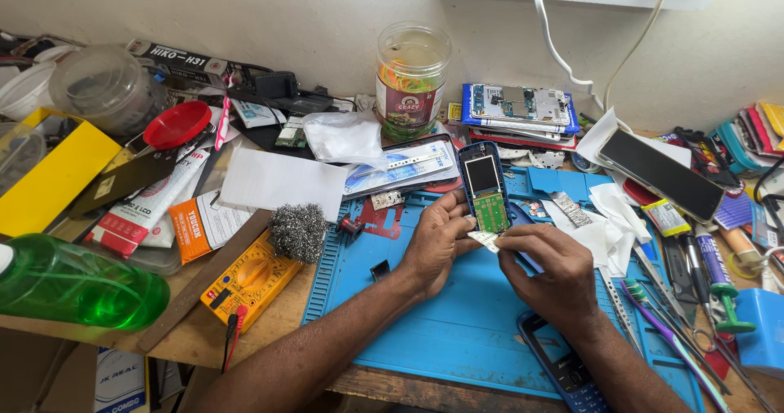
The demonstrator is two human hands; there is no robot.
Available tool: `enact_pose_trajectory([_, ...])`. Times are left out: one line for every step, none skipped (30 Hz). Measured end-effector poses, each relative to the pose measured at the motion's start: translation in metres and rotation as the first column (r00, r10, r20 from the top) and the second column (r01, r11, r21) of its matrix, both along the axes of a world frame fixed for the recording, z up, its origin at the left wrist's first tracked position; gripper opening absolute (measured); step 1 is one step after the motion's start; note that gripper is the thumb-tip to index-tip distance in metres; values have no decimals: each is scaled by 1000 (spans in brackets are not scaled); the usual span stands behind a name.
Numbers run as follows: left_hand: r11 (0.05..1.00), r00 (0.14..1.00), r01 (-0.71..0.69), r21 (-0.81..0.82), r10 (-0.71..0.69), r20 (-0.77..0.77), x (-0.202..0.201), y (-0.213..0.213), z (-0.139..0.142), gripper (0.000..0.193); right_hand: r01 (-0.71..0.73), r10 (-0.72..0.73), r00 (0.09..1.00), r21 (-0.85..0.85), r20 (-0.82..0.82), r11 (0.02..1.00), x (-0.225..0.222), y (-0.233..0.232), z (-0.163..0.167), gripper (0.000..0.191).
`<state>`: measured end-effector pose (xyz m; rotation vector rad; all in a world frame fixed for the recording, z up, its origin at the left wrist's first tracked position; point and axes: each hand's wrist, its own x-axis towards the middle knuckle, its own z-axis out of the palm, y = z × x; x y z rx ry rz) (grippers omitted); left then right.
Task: The person cleans the internal components of a disassembled mobile phone with a tissue, then reassembles the phone. They connect a charging cable to test the device, and the screen lights up to show the charging status. Finally, the person places the phone on the workbench.
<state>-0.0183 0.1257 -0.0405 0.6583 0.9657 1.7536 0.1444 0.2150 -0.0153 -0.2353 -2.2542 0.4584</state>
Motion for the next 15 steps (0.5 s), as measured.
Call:
enact_pose_trajectory([1000, 1000, 3, 7, -3, 25, 0, 0, 0, 43, -8, 7, 1000, -61, -23, 998, 1, 2, 1, 21])
enact_pose_trajectory([1000, 999, 6, 14, -7, 50, -1, 0, 1, 44, -27, 23, 999, -95, -45, 995, 3, 5, 2, 22])
enact_pose_trajectory([1000, 999, 5, 4, -5, 34, -1, 0, 1, 45, -47, 38, 997, -129, -68, 991, 5, 9, 3, 22])
enact_pose_trajectory([1000, 1000, 3, -4, -3, 18, -2, 1, 1, 45, -68, 54, 994, -162, -91, 985, 7, 13, 4, 23])
enact_pose_trajectory([1000, 1000, 1, -12, -1, 3, -2, 1, 1, 46, -51, 37, 993, -134, -109, 990, 9, 16, 5, 22])
enact_pose_trajectory([1000, 1000, 2, -6, -2, 10, -2, 1, 1, 46, -34, 20, 992, -107, -127, 994, 12, 20, 6, 22])
enact_pose_trajectory([1000, 1000, 3, -1, -3, 18, -2, 1, 0, 47, -15, 4, 989, -80, -144, 997, 15, 22, 6, 22])
enact_pose_trajectory([1000, 1000, 5, 5, -5, 25, -2, 1, -1, 48, -18, 7, 988, -75, -156, 997, 17, 25, 6, 21])
enact_pose_trajectory([1000, 1000, 5, 13, -5, 20, -2, 1, -1, 47, -21, 9, 986, -70, -169, 997, 19, 25, 5, 20])
enact_pose_trajectory([1000, 1000, 5, 21, -6, 18, -2, 1, -1, 46, -23, 11, 984, -65, -180, 998, 20, 26, 4, 19])
enact_pose_trajectory([999, 1000, 8, 33, -9, 18, -1, 2, -1, 45, -17, 2, 985, -81, -175, 997, 22, 25, 3, 19])
enact_pose_trajectory([1000, 1000, 6, 22, -7, 19, 1, 2, -1, 46, -7, -9, 985, -88, -171, 996, 23, 24, 2, 19])
enact_pose_trajectory([1000, 1000, 4, 19, -5, 15, 1, 2, 0, 46, 3, -19, 985, -88, -174, 996, 23, 24, 2, 19])
enact_pose_trajectory([1000, 1000, 0, 14, 0, 10, 1, 2, 1, 47, 2, -16, 982, -77, -188, 997, 23, 25, 2, 19])
enact_pose_trajectory([1000, 1000, 4, 12, -4, -1, 1, 3, 2, 47, -3, -12, 980, -72, -199, 997, 23, 24, 2, 19])
